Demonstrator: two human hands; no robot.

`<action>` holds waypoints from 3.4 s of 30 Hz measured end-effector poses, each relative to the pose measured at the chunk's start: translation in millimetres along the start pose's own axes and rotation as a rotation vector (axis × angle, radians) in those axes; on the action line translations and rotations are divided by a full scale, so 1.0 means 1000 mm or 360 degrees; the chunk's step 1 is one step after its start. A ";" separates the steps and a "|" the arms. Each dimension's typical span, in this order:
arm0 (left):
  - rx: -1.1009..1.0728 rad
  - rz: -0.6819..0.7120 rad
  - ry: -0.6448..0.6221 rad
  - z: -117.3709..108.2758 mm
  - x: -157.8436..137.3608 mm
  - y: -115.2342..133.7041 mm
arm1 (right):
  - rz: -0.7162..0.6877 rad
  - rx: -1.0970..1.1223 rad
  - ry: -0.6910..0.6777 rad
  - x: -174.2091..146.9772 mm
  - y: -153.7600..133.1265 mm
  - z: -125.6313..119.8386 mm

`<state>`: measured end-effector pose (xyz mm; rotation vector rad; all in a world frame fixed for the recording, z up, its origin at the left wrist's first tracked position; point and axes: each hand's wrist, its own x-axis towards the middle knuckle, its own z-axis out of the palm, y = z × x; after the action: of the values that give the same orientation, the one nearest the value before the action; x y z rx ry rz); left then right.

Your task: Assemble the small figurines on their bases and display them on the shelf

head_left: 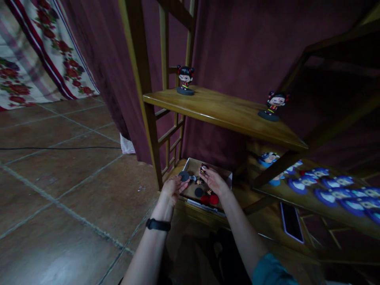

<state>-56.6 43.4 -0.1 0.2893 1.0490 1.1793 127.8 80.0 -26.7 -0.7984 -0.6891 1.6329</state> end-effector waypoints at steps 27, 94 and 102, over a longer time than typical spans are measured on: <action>-0.0179 -0.0296 -0.0341 0.021 -0.003 -0.034 | -0.0503 -0.0716 0.0012 -0.039 -0.005 0.003; -0.0063 -0.0207 -0.0238 0.023 0.002 -0.040 | -0.0713 -0.1565 0.0147 -0.045 -0.001 0.007; -0.0071 -0.0082 -0.0205 0.025 0.001 -0.044 | -0.0699 -0.1358 0.0297 -0.039 0.010 0.008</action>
<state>-10.3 34.2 -17.1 0.2976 0.9118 1.1212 121.3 40.1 -24.3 -1.2671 -1.3453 0.8193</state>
